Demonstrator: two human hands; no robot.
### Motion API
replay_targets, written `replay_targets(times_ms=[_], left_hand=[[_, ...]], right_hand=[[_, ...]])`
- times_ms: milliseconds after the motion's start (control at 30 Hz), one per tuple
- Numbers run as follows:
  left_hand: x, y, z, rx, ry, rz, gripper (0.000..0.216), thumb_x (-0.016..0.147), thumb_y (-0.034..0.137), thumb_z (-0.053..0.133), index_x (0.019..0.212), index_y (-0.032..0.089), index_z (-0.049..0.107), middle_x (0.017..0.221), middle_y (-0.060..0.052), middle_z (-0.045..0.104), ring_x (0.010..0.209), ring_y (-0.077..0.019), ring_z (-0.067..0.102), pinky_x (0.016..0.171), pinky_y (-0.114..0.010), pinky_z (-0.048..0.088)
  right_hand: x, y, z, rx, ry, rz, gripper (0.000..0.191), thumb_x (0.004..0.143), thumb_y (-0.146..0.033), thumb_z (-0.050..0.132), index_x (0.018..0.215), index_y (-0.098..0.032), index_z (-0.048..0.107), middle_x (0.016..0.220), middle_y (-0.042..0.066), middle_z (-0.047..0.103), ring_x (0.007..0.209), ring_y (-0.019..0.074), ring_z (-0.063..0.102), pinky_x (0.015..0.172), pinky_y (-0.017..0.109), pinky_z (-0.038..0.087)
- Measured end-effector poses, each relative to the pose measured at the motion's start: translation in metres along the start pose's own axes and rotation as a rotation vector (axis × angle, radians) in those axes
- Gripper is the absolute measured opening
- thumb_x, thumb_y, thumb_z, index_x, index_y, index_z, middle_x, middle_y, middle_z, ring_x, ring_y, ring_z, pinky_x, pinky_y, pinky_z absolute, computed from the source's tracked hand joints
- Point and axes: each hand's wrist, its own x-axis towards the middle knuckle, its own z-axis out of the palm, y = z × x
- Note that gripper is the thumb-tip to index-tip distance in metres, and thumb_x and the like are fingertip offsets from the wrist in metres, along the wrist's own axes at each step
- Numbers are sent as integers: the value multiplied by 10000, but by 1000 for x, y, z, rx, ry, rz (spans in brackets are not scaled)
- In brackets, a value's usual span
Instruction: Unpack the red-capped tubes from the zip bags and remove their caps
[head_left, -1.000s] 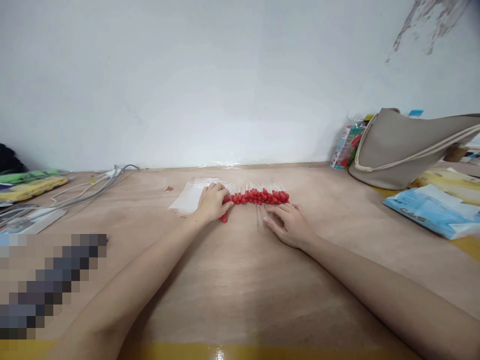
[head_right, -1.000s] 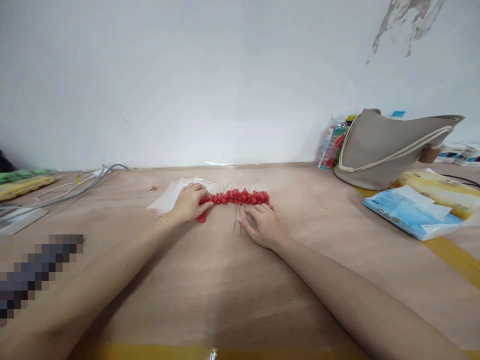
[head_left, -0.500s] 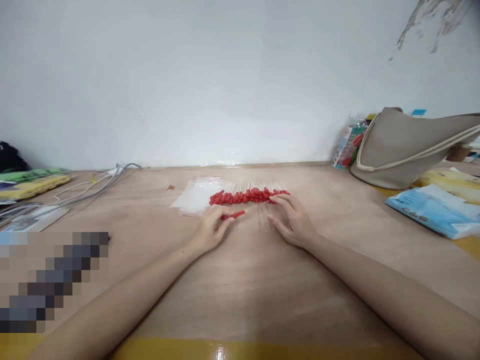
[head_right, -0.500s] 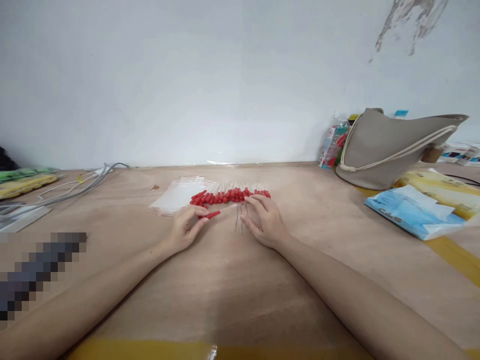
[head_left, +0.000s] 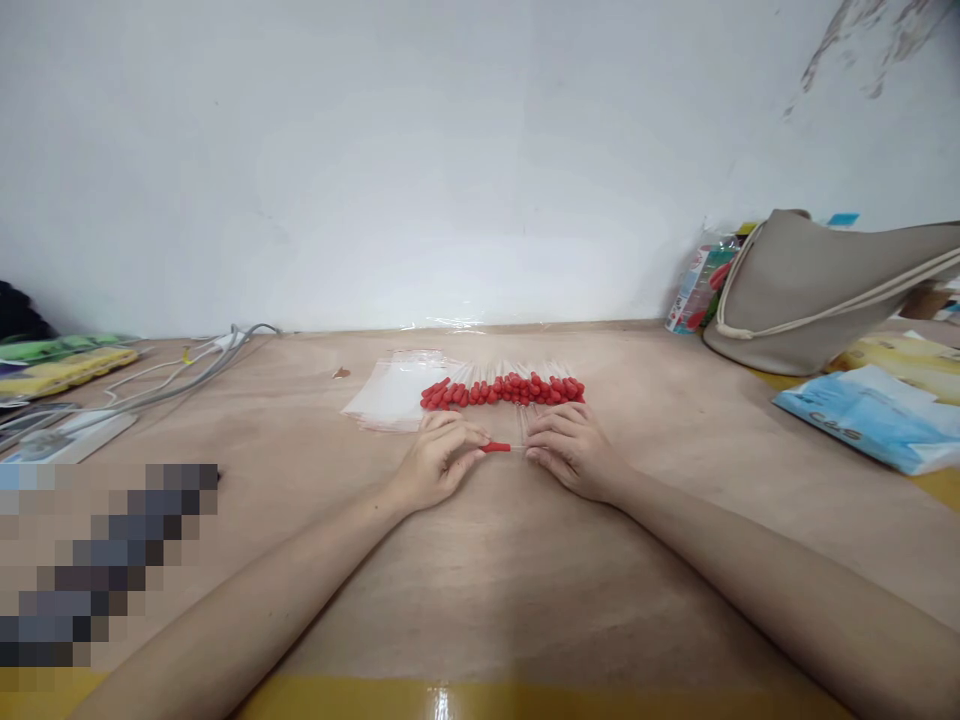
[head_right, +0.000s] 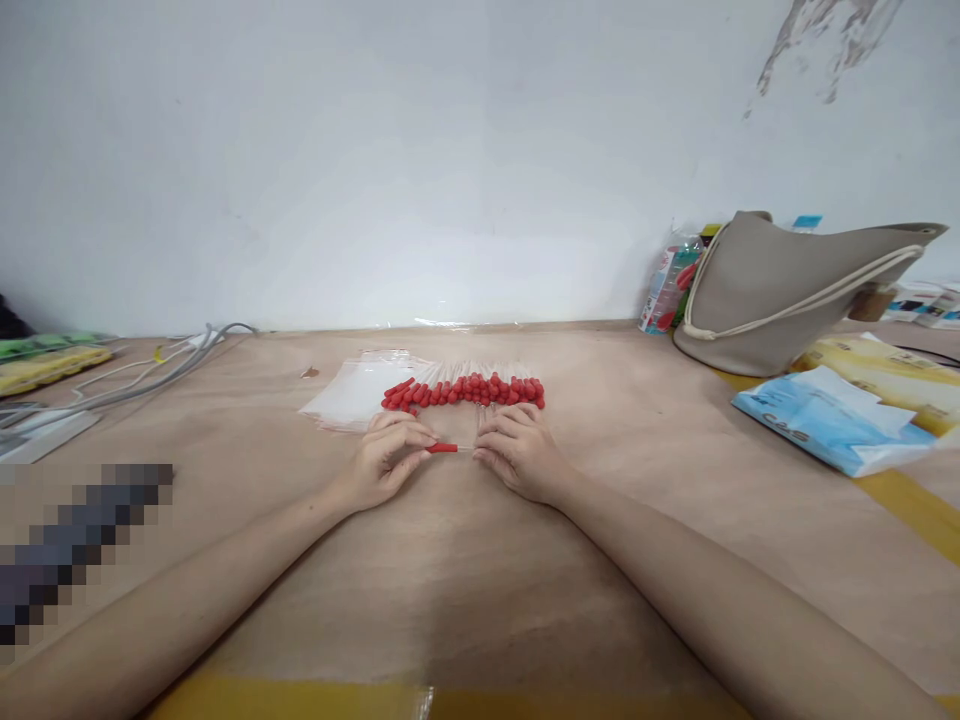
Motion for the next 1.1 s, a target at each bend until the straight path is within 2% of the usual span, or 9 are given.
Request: replay_targets(times_ms=[100, 167, 300, 500, 633, 833, 1100], left_hand=[[3, 4, 3, 87, -39, 4, 300, 787, 322, 576, 1056, 190, 557, 1131, -69, 593, 1077, -217, 483, 934, -396, 348], [5, 5, 7, 141, -61, 26, 306, 786, 366, 578, 1043, 201, 575, 1185, -67, 563, 1121, -230, 454, 949, -408, 334], [7, 4, 14, 190, -62, 83, 163, 841, 324, 522, 898, 212, 625, 1114, -34, 607, 1098, -204, 471, 938, -387, 344], [8, 7, 13, 245, -91, 127, 171, 862, 306, 481, 872, 195, 611, 1079, -35, 621, 1067, -192, 495, 962, -389, 325], [10, 12, 10, 291, -155, 153, 204, 881, 292, 438, 803, 178, 588, 1079, -30, 615, 1115, -187, 476, 993, -402, 279], [9, 13, 6, 315, -182, 177, 226, 884, 293, 420, 770, 175, 577, 1047, -28, 620, 1131, -193, 468, 1001, -425, 246], [4, 14, 2, 316, -212, 171, 229, 892, 289, 392, 792, 193, 574, 1048, -31, 615, 1119, -194, 471, 1015, -429, 226]], right_hand=[[2, -4, 1, 10, 1, 4, 129, 840, -252, 516, 782, -188, 611, 822, 21, 657, 818, 153, 511, 803, 347, 327], [3, -7, 2, 17, 8, -8, 121, 837, -253, 521, 780, -184, 602, 805, 19, 652, 795, 148, 508, 792, 341, 326], [4, -12, 4, 28, 1, -28, 121, 833, -255, 524, 775, -178, 598, 793, 19, 648, 772, 140, 512, 772, 331, 332], [2, -10, 9, 40, 3, -77, 134, 831, -252, 538, 916, -202, 630, 896, 19, 676, 894, 169, 533, 814, 350, 357], [1, -9, 10, 85, 11, -116, 113, 833, -203, 527, 870, -194, 634, 843, 12, 684, 876, 163, 564, 801, 345, 399], [1, -14, 5, 89, 16, -181, 131, 835, -169, 507, 880, -163, 630, 844, 49, 685, 870, 163, 597, 763, 302, 492], [-6, -12, 1, 42, 12, -191, 191, 849, -180, 479, 961, -200, 632, 899, 42, 685, 921, 167, 603, 818, 329, 504]])
